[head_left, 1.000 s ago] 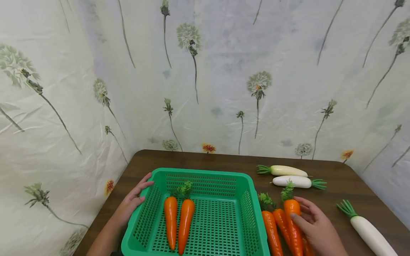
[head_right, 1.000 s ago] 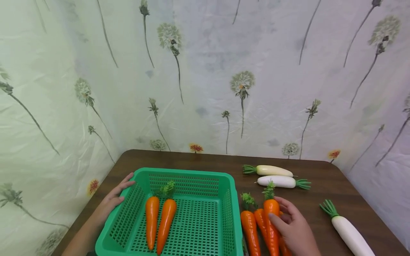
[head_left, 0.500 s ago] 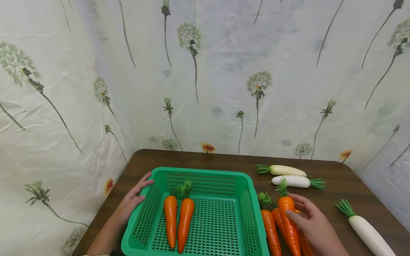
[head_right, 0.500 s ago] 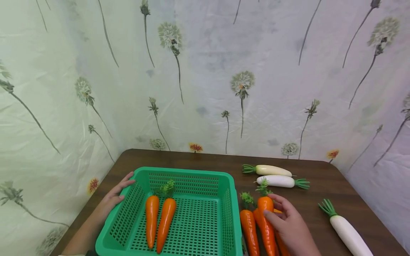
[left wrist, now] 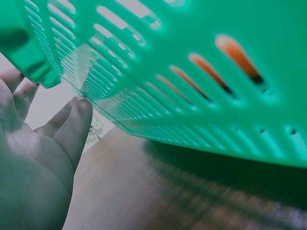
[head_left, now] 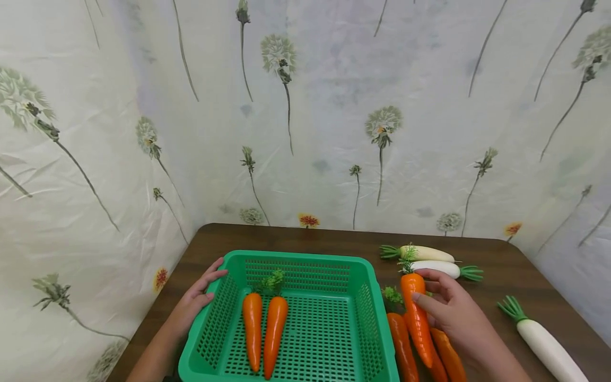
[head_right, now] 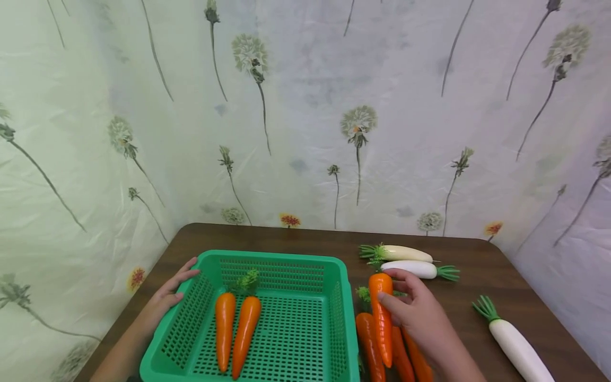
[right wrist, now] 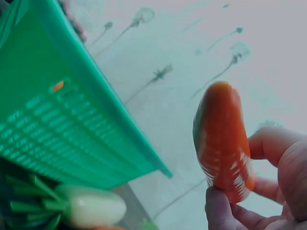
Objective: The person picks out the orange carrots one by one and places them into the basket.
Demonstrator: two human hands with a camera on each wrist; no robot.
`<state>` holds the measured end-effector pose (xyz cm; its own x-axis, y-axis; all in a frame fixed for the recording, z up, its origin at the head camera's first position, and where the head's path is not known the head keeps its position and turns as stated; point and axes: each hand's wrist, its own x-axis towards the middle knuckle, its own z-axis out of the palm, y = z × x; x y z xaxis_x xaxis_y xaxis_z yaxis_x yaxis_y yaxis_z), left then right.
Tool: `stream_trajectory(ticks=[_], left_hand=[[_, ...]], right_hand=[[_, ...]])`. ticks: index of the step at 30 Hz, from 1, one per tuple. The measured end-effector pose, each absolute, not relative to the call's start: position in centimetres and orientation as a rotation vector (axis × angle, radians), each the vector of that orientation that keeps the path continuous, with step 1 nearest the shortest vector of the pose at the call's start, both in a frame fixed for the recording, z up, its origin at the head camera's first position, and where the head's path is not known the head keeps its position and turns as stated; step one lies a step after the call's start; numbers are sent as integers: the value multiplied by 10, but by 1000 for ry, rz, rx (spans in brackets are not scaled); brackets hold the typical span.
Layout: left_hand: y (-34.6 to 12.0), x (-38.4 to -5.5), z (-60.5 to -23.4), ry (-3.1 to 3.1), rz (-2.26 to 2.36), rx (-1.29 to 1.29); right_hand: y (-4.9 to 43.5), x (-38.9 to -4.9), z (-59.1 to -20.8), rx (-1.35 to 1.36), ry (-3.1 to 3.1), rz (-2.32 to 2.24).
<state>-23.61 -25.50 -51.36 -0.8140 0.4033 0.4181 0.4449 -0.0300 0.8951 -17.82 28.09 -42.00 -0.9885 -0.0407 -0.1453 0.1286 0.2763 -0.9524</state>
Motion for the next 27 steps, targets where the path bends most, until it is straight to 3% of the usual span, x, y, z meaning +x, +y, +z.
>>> stream_trajectory(ticks=[27], left_hand=[[-255, -236, -513, -2151, -2016, -962]], right_hand=[[226, -194, -407, -38, 2290, -1847]])
